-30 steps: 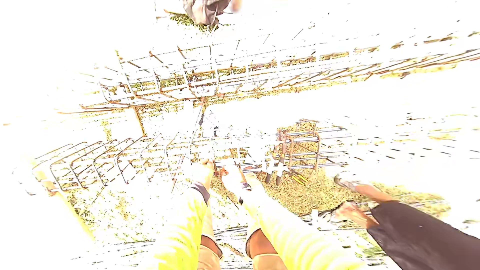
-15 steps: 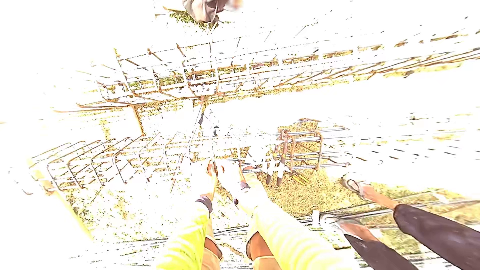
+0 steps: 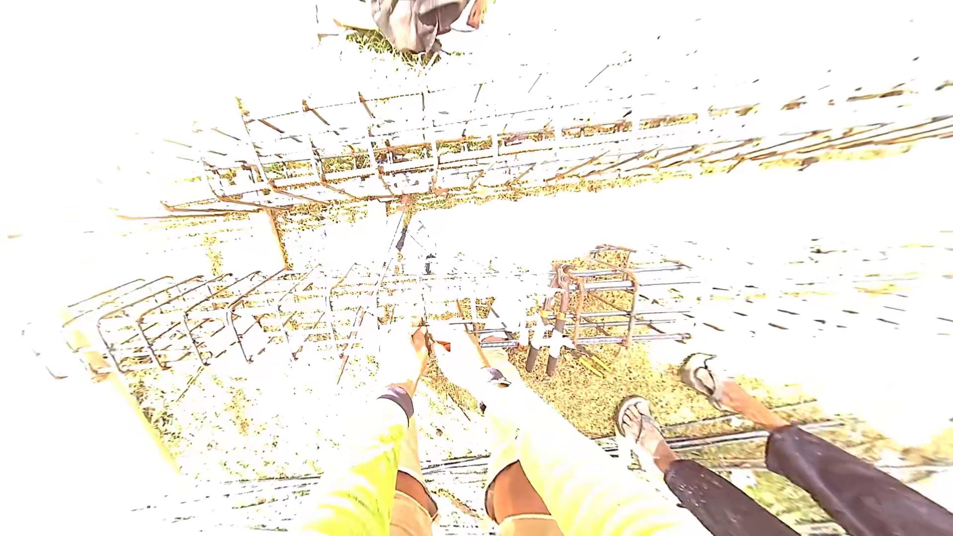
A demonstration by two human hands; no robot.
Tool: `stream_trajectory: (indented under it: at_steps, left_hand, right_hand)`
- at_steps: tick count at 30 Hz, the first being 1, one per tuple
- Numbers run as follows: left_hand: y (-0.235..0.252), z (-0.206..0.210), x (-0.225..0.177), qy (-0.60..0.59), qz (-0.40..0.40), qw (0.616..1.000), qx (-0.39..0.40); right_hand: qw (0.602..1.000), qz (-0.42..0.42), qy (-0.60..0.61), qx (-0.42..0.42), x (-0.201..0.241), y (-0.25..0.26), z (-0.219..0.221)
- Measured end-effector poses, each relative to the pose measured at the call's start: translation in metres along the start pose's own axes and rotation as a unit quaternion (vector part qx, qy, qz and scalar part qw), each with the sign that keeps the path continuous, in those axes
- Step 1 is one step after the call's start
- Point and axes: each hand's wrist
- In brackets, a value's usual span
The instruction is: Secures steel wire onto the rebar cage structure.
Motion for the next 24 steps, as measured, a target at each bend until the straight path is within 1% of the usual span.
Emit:
stream_trajectory:
  at_steps: [2, 4, 6, 8, 10, 12, 14, 16, 17, 18, 19, 20, 22, 24]
  left_hand:
    - [0.002, 0.001, 0.005, -0.052, -0.003, 0.999, 0.015]
    - [0.004, 0.0, 0.008, -0.096, -0.011, 0.995, 0.023]
    - [0.008, -0.003, 0.008, -0.127, -0.026, 0.991, 0.038]
    - [0.008, -0.007, 0.007, -0.136, -0.043, 0.988, 0.051]
    - [0.006, -0.006, 0.008, -0.126, -0.042, 0.991, 0.037]
    - [0.004, 0.005, 0.013, -0.117, -0.022, 0.993, -0.007]
    - [0.003, 0.013, 0.015, -0.127, 0.011, 0.99, -0.05]
    - [0.001, 0.02, 0.018, -0.129, 0.032, 0.989, -0.07]
    - [0.001, 0.023, 0.019, -0.123, 0.036, 0.989, -0.077]
    - [0.002, 0.025, 0.02, -0.122, 0.035, 0.989, -0.081]
    - [0.003, 0.027, 0.021, -0.126, 0.035, 0.988, -0.082]
    - [0.003, 0.028, 0.022, -0.125, 0.032, 0.988, -0.079]
    - [0.003, 0.03, 0.024, -0.124, 0.04, 0.989, -0.071]
    - [0.003, 0.027, 0.026, -0.131, 0.04, 0.989, -0.055]
  right_hand:
    - [1.0, -0.013, -0.005, -0.023, -0.006, 0.002, 0.006]
    - [0.999, -0.008, 0.007, -0.05, -0.001, -0.001, 0.007]
    - [0.998, 0.009, 0.015, -0.058, 0.003, -0.002, 0.002]
    - [0.998, 0.031, -0.006, -0.057, 0.007, -0.001, -0.003]
    - [0.997, 0.025, -0.031, -0.072, 0.006, 0.0, 0.0]
    - [0.995, -0.007, -0.038, -0.087, 0.0, 0.003, 0.008]
    - [0.996, -0.018, -0.032, -0.076, 0.007, 0.002, 0.007]
    - [0.996, -0.029, -0.029, -0.085, 0.02, 0.001, 0.001]
    - [0.996, -0.029, -0.034, -0.077, 0.028, 0.001, -0.003]
    - [0.998, -0.008, -0.039, -0.045, 0.041, 0.001, -0.011]
    - [0.999, 0.028, -0.024, 0.006, 0.058, 0.0, -0.023]
    - [0.999, 0.032, -0.015, 0.019, 0.064, 0.001, -0.028]
    - [0.999, 0.001, 0.023, -0.022, 0.053, 0.009, -0.024]
    - [0.995, 0.022, 0.073, -0.062, 0.05, 0.016, -0.018]
Point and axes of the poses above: each hand's wrist, its own y-axis towards the middle knuckle, its own z-axis out of the palm, x = y × z, and after that the axes turned 8 degrees about y, right-handed
